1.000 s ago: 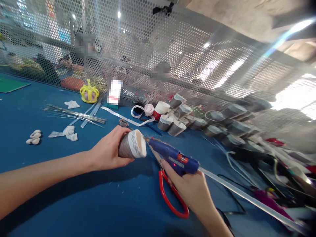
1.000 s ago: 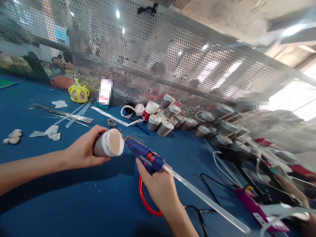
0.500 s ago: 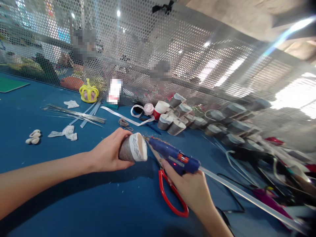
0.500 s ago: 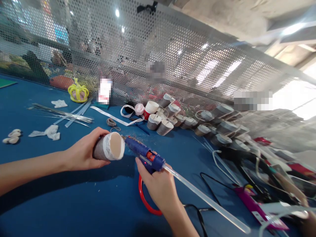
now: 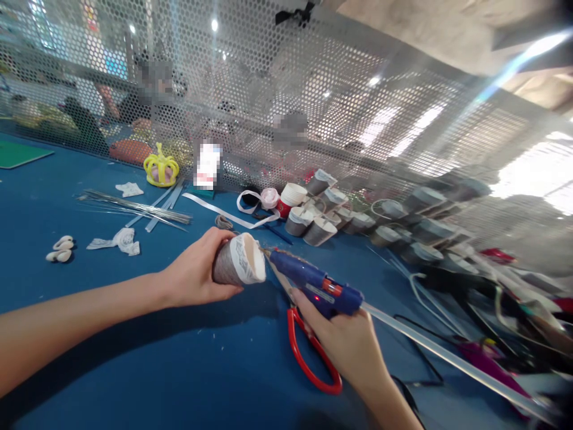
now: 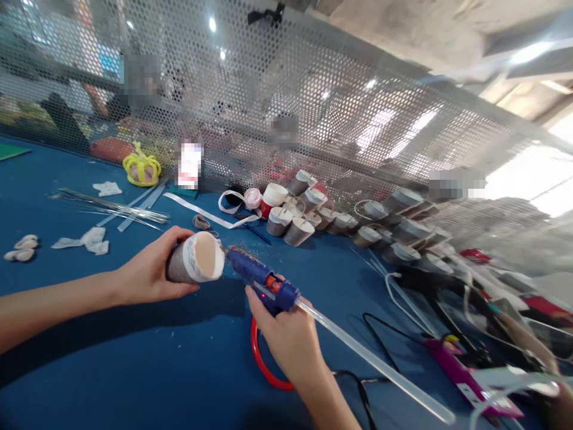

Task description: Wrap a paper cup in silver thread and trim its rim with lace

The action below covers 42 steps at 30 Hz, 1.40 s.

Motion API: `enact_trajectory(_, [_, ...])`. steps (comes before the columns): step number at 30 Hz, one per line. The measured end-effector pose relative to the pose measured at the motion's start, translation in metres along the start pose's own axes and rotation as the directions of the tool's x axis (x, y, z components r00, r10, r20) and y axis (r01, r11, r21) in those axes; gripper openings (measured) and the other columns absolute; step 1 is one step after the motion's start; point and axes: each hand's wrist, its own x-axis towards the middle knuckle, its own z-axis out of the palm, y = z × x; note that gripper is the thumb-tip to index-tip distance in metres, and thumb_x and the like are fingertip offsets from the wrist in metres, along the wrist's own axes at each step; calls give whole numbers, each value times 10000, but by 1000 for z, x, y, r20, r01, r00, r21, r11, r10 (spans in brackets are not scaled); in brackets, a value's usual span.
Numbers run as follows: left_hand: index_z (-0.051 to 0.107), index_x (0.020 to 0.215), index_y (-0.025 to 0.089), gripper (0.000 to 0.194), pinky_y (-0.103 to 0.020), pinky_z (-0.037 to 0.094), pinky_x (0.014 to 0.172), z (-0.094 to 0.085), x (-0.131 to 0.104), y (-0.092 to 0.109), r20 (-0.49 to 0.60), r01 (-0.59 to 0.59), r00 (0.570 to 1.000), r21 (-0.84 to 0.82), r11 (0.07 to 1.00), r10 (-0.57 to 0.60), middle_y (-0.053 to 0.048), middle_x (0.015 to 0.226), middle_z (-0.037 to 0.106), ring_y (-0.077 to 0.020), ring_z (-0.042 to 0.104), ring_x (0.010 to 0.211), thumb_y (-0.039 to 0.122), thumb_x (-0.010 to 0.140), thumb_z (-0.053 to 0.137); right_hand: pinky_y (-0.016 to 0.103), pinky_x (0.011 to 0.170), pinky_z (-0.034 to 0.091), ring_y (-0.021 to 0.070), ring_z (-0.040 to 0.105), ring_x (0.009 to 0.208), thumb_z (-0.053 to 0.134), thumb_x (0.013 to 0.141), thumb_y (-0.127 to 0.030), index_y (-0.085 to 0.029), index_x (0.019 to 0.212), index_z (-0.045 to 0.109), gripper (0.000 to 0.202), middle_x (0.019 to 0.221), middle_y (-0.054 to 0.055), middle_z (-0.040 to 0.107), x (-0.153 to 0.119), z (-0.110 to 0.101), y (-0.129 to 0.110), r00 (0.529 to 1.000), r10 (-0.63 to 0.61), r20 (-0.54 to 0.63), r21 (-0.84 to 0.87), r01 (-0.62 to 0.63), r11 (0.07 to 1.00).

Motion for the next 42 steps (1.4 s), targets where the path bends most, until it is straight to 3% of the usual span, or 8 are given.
enact_trajectory(6, [367, 1105, 175, 608, -385, 454, 823, 0, 0, -2, -9, 53, 999, -82, 995, -54, -102, 1082, 517, -238, 532, 967, 319, 612, 693, 239, 408, 414, 119, 470, 357, 581, 765, -377, -176, 701, 656, 224, 348, -33, 462, 5, -5, -22, 914, 369, 168, 520, -400, 755])
enact_trajectory(10, [349, 1148, 183, 626, -368, 435, 876, 0, -2, -1, 45, 79, 996, -214, 974, -71, -93, 1125, 517, -235, 526, 1015, 274, 626, 683, 161, 320, 265, 40, 323, 301, 594, 769, -370, -149, 789, 629, 224, 345, -72, 400, 7, -5, -26, 858, 396, 326, 816, -467, 340])
enact_trajectory(16, [317, 1197, 213, 629, -330, 400, 939, 2, -5, 0, 90, 31, 996, -394, 919, 5, -71, 1185, 499, -207, 512, 1069, 209, 668, 658, 110, 264, 222, -16, 277, 286, 683, 694, -299, -139, 754, 655, 173, 508, -32, 545, 11, 3, -15, 806, 303, 508, 857, -507, -89])
enact_trajectory(23, [310, 1212, 203, 646, -335, 376, 974, 5, -6, 1, 92, 34, 996, -474, 880, 11, -72, 1171, 493, -205, 493, 1103, 195, 669, 661, 75, 245, 229, -40, 255, 287, 730, 634, -273, -129, 714, 672, 174, 584, -21, 595, 14, 9, -16, 753, 234, 615, 785, -556, -273])
enact_trajectory(31, [320, 1210, 207, 651, -343, 389, 962, 6, -7, 0, 81, 27, 997, -462, 886, 12, -78, 1172, 493, -216, 500, 1095, 207, 663, 673, 95, 248, 205, -32, 249, 281, 728, 635, -311, -130, 715, 651, 213, 534, -32, 572, 13, 13, -20, 740, 253, 623, 782, -585, -212])
enact_trajectory(35, [326, 1200, 200, 648, -336, 408, 936, 4, -6, 0, 91, 60, 996, -446, 893, -21, -82, 1155, 506, -217, 513, 1069, 237, 659, 682, 146, 280, 231, 25, 291, 265, 620, 745, -382, -138, 701, 607, 249, 327, -79, 398, 9, 12, -23, 808, 317, 497, 831, -548, 92])
enact_trajectory(39, [355, 1162, 188, 613, -319, 434, 891, 1, -4, 2, 93, 87, 994, -401, 912, -54, -74, 1123, 520, -209, 531, 1023, 245, 647, 683, 199, 357, 319, 72, 394, 313, 571, 772, -429, -136, 685, 603, 307, 325, -49, 447, 8, 13, -21, 854, 369, 365, 708, -513, 486])
enact_trajectory(42, [373, 1142, 184, 592, -326, 445, 865, 0, -3, 1, 96, 103, 993, -350, 931, -74, -69, 1096, 533, -209, 543, 986, 254, 640, 679, 232, 401, 373, 103, 448, 342, 546, 770, -470, -136, 642, 613, 363, 339, -27, 474, 9, 13, -18, 857, 399, 325, 564, -515, 646])
